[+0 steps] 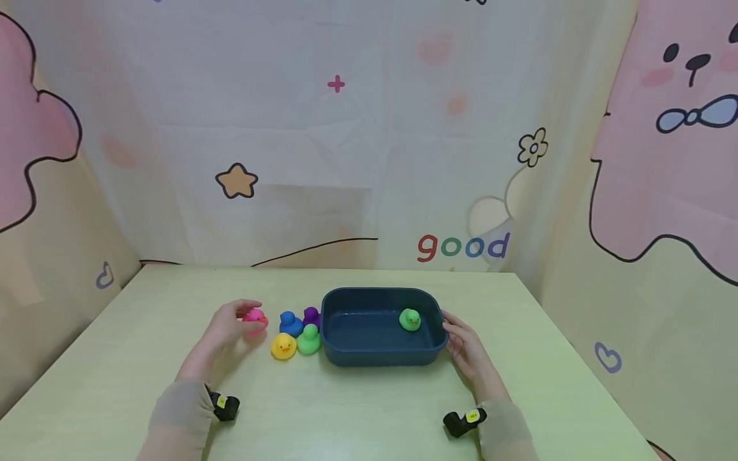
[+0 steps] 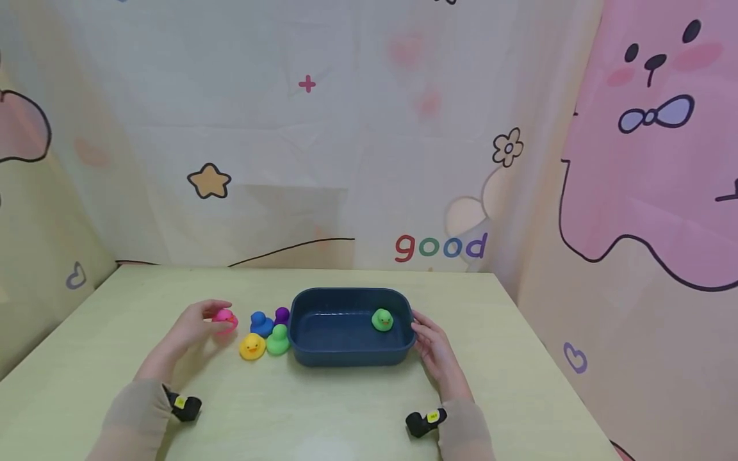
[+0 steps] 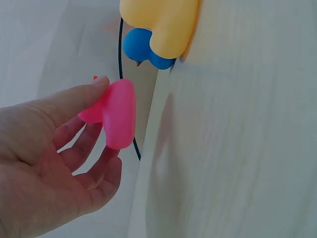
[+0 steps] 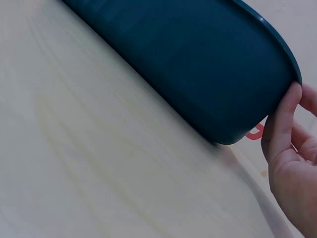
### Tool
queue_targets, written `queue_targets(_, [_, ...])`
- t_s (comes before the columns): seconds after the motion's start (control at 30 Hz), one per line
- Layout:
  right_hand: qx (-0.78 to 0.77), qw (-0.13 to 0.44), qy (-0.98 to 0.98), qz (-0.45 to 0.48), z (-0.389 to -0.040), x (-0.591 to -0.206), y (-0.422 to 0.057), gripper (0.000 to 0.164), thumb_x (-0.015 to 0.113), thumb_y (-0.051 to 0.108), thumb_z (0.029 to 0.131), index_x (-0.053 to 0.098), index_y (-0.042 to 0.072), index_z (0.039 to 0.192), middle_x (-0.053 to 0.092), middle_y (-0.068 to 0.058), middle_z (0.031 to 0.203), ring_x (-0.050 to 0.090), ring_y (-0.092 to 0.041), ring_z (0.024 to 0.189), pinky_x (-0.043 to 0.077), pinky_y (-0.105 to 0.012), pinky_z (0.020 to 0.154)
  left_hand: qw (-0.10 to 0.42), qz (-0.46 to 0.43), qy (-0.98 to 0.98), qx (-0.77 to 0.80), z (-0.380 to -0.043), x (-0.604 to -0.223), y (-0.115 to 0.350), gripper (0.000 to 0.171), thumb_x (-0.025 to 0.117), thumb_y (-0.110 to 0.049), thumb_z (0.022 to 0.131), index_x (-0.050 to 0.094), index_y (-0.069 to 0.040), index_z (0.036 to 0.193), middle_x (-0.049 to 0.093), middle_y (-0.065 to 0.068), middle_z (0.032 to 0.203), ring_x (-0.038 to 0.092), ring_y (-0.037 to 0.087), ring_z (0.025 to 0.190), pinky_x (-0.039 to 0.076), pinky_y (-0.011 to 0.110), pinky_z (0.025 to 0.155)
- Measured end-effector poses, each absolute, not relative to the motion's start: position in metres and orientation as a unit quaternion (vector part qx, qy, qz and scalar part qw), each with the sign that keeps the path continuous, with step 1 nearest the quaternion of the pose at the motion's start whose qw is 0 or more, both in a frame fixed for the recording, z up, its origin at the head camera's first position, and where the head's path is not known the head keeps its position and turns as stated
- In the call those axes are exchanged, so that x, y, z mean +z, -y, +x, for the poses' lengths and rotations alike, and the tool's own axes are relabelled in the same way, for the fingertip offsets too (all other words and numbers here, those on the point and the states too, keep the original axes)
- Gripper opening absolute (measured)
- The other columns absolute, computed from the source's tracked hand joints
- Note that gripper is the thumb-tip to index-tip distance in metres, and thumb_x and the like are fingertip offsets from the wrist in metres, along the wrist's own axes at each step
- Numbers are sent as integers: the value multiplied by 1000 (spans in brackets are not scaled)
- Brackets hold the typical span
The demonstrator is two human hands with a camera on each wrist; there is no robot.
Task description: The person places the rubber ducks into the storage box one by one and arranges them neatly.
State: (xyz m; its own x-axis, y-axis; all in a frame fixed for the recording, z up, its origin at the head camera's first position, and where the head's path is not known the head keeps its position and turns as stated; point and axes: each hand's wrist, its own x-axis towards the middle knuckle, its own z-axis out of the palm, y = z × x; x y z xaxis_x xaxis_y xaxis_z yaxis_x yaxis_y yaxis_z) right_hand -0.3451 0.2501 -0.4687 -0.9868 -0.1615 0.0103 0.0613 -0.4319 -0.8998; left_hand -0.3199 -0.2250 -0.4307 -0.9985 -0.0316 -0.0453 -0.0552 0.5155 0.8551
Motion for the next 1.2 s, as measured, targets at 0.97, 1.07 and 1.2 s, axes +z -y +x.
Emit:
queue_targets(0.97, [-845,71,-529,-35,-344,-468,-252,36,44,1,101,72,24,102,69,7,95,66,1,75,53,-11,69,43,25,-888,456,-317,-432,221,51,68,6,83,52,7,131,52,30,133,47,46,123,40,57,106])
queue_targets(1.07, [-844,69,-530,-35,-344,-468,-251,36,43,1,101,71,24,102,69,7,94,65,1,75,53,-12,70,44,22,-888,457,-316,-432,220,52,69,7,82,53,6,131,52,29,134,46,46,124,40,56,106])
queue_targets(1.2, [-841,67,-537,-31,-344,-466,-250,35,43,1,101,70,23,102,68,7,93,64,0,75,52,-12,69,45,14,-883,466,-317,-432,222,57,71,6,81,51,5,134,49,29,137,37,49,130,34,61,109])
